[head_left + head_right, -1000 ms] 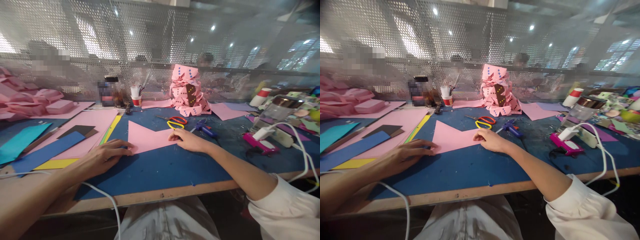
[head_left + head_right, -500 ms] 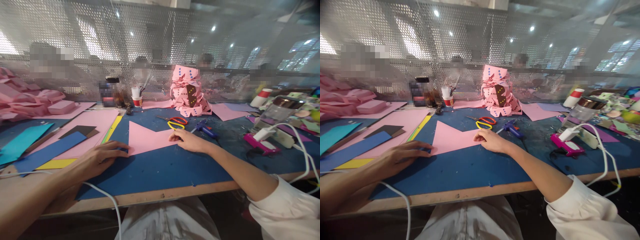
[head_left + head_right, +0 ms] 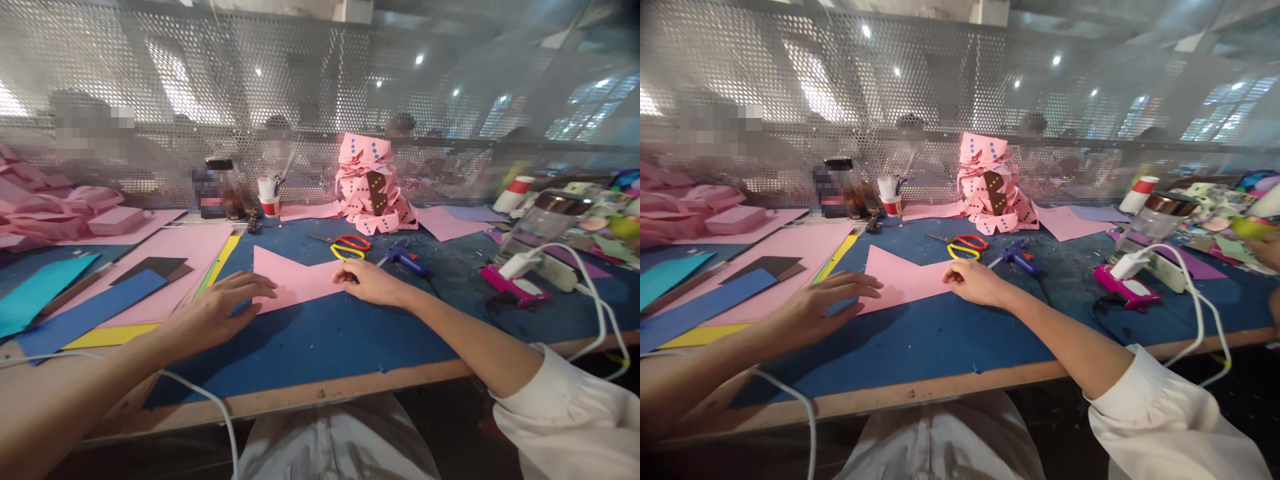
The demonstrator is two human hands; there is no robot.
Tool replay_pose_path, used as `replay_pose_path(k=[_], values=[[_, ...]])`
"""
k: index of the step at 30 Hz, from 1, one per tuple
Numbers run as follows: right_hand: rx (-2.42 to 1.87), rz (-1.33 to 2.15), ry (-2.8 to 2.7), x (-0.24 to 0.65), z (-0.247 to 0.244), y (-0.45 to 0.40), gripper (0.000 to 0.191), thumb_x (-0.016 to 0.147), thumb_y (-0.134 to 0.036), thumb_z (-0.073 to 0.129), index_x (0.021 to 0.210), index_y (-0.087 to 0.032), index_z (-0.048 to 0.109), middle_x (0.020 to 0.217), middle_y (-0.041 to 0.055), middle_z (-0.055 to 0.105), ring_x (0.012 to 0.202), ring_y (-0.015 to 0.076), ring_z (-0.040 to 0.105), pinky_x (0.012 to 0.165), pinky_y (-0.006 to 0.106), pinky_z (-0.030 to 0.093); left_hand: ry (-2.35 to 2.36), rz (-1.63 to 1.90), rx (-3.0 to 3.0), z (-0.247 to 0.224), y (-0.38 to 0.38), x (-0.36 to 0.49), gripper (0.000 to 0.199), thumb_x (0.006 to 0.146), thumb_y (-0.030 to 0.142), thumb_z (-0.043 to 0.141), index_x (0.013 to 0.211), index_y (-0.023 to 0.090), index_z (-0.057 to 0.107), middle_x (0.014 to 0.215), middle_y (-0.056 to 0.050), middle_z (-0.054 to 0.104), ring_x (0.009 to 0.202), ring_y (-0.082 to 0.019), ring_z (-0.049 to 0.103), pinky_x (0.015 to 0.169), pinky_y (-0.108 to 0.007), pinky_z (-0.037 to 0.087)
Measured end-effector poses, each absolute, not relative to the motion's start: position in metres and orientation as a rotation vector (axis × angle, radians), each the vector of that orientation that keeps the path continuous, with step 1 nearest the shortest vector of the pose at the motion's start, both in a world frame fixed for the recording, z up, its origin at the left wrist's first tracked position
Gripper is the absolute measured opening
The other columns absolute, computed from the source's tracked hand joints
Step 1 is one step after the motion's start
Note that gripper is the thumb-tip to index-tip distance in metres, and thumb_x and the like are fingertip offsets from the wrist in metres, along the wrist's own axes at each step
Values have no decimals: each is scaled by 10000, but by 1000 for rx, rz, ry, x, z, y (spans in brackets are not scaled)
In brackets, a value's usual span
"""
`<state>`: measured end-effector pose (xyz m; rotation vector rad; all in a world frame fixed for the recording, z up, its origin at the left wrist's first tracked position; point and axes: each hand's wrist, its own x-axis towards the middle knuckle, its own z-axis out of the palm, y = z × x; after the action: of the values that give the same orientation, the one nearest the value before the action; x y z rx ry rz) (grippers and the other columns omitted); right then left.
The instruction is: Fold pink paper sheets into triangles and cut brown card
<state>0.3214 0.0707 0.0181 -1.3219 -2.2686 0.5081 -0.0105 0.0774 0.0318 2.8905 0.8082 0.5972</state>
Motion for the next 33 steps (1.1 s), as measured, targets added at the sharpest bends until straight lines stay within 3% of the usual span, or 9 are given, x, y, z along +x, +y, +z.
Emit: replay_pose_path(k=[5, 9, 15, 25, 29, 33], values=[[-1298, 414, -2234, 320, 9, 71, 130, 803, -158, 621, 922, -172, 674, 952, 43, 699, 837, 146, 639, 772, 266, 490, 580, 466, 2921, 33, 85, 30, 293, 996, 203, 415, 1159, 248, 654, 1202, -61, 664, 1125, -191, 605, 975, -323, 495], [-1302, 468, -2232, 321, 10, 73, 222, 756, -60, 579, 925, -167, 674, 960, 42, 708, 824, 140, 641, 748, 250, 488, 561, 524, 2890, 27, 89, 39, 277, 1010, 220, 402, 1097, 224, 665, 1140, -74, 666, 1084, -190, 607, 947, -310, 501], [-1281, 623, -2247, 326, 17, 75, 361, 706, 61, 502, 957, -138, 668, 993, 68, 717, 841, 141, 650, 762, 243, 503, 519, 566, 2848, 24, 91, 34, 303, 1004, 194, 424, 1183, 247, 663, 1169, -76, 662, 1111, -188, 595, 960, -308, 498], [-1298, 752, -2288, 333, 29, 74, 503, 672, 135, 433, 1018, -138, 676, 1074, 72, 728, 933, 140, 665, 831, 246, 509, 479, 628, 2820, 20, 95, 32, 292, 992, 170, 455, 1173, 241, 672, 1168, -88, 671, 1119, -196, 601, 961, -338, 510], [-1300, 767, -2302, 334, 31, 73, 506, 683, 138, 425, 1018, -140, 682, 1081, 72, 729, 937, 140, 666, 831, 244, 505, 541, 649, 2811, 19, 95, 29, 263, 996, 209, 446, 1096, 224, 689, 1134, -94, 678, 1086, -202, 614, 940, -345, 518], [-1310, 662, -2204, 334, 29, 74, 370, 782, 65, 465, 996, -146, 681, 1025, 69, 732, 912, 149, 675, 814, 259, 505, 732, 707, 2754, 15, 98, 24, 219, 984, 252, 474, 1044, 223, 683, 1079, -68, 687, 973, -179, 648, 850, -290, 527]])
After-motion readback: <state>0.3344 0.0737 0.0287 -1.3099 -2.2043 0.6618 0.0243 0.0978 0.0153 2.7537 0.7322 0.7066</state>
